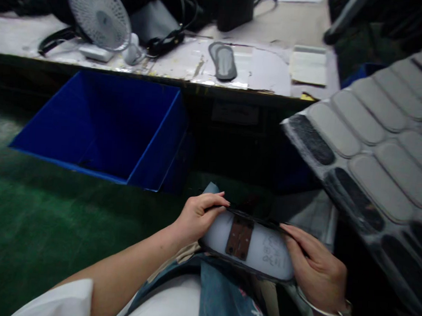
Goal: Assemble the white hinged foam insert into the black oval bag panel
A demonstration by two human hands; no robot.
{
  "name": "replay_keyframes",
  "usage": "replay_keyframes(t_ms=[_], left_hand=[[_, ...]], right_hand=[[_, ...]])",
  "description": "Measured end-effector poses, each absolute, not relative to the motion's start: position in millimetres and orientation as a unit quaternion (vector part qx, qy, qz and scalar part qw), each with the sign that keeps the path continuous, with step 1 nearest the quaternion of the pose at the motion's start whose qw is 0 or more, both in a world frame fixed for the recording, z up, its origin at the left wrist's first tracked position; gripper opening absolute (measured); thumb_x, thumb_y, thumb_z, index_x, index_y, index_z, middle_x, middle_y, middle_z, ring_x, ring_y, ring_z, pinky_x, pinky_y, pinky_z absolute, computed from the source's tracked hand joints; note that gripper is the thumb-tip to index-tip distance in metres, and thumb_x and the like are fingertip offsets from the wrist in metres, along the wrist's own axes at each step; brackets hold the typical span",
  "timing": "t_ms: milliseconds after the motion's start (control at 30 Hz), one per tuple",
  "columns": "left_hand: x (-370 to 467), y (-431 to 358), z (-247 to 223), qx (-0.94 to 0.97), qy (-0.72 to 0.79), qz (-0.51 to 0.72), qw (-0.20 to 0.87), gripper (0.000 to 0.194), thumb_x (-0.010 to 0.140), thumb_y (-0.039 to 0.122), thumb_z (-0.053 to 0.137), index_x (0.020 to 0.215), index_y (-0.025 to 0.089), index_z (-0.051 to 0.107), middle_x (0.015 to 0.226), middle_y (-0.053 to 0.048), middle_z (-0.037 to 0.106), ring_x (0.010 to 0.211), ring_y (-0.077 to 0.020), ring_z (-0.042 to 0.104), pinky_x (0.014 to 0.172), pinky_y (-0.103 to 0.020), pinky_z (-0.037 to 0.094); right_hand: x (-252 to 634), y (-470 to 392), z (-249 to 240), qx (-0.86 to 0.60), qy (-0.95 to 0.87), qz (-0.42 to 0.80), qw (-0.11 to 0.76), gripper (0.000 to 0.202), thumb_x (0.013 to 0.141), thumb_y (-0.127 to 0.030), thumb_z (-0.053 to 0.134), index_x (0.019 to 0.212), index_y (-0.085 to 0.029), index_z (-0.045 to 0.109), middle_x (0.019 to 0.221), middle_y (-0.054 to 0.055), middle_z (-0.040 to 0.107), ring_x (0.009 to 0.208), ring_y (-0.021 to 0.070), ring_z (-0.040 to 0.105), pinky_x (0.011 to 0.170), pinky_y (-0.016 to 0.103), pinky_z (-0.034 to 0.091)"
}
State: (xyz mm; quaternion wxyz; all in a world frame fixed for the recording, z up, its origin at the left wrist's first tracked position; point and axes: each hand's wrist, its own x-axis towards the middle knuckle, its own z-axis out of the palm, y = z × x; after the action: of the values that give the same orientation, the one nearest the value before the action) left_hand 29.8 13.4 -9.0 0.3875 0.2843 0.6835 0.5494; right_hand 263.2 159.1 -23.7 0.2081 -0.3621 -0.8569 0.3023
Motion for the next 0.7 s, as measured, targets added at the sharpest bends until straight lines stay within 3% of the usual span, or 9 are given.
replay_keyframes(t_ms=[67, 133, 200, 300, 467, 700], left_hand=[[16.8, 10.3, -7.9, 0.201, 0.613, 0.593, 0.483, 0.036, 0.081, 0.048, 0.061, 0.103, 0.021, 0.07, 0.118, -0.009, 0.065, 0.122, -0.0273, 0.052, 0.104, -0.041, 0.038], [-1.4, -0.2, -10.1, 0.071, 0.527, 0.682, 0.502, 0.051, 0.086, 0.059, 0.044, 0.115, 0.021, 0.064, 0.131, -0.01, 0.057, 0.125, -0.0276, 0.049, 0.1, -0.041, 0.041], [-18.6, -17.6, -15.1, -0.017, 0.501, 0.748, 0.435, 0.051, 0.088, 0.058, 0.041, 0.111, 0.019, 0.064, 0.125, -0.011, 0.06, 0.119, -0.0254, 0.053, 0.097, -0.039, 0.042], [-32.4, -46.8, -24.2, -0.035, 0.558, 0.745, 0.363, 0.038, 0.084, 0.049, 0.055, 0.097, 0.016, 0.067, 0.102, -0.009, 0.067, 0.1, -0.0206, 0.061, 0.09, -0.034, 0.045], [-22.8, -68.9, -28.9, -0.011, 0.604, 0.69, 0.399, 0.029, 0.08, 0.042, 0.063, 0.086, 0.014, 0.068, 0.083, -0.006, 0.068, 0.082, -0.0166, 0.061, 0.082, -0.031, 0.046], [3.2, -55.5, -13.3, 0.143, 0.657, 0.627, 0.393, 0.03, 0.084, 0.036, 0.057, 0.101, 0.016, 0.07, 0.106, -0.008, 0.068, 0.105, -0.0223, 0.06, 0.096, -0.034, 0.044]], right_hand=[[269.4, 163.4, -29.0, -0.395, -0.847, 0.321, 0.153, 0.028, 0.083, -0.041, 0.056, 0.101, -0.026, 0.071, 0.104, 0.001, 0.071, 0.096, 0.0205, 0.067, 0.096, 0.035, 0.051], [275.4, 169.2, -33.3, -0.429, -0.835, 0.33, 0.098, 0.038, 0.08, -0.051, 0.055, 0.104, -0.026, 0.07, 0.106, 0.001, 0.071, 0.101, 0.0237, 0.065, 0.096, 0.036, 0.05], [281.0, 174.5, -35.2, -0.462, -0.823, 0.327, 0.052, 0.046, 0.078, -0.057, 0.055, 0.107, -0.025, 0.07, 0.108, 0.002, 0.071, 0.104, 0.0267, 0.064, 0.095, 0.037, 0.051], [285.4, 176.2, -32.1, -0.5, -0.811, 0.303, 0.001, 0.051, 0.076, -0.059, 0.058, 0.111, -0.024, 0.068, 0.108, 0.002, 0.071, 0.105, 0.0284, 0.064, 0.09, 0.035, 0.052], [273.2, 159.8, -15.3, -0.514, -0.816, 0.26, 0.045, 0.051, 0.08, -0.057, 0.055, 0.118, -0.025, 0.065, 0.115, 0.003, 0.068, 0.103, 0.0286, 0.064, 0.087, 0.036, 0.052], [264.3, 158.2, -15.3, -0.473, -0.854, 0.205, 0.071, 0.042, 0.081, -0.05, 0.056, 0.11, -0.022, 0.069, 0.11, 0.005, 0.07, 0.105, 0.0279, 0.063, 0.092, 0.035, 0.049]])
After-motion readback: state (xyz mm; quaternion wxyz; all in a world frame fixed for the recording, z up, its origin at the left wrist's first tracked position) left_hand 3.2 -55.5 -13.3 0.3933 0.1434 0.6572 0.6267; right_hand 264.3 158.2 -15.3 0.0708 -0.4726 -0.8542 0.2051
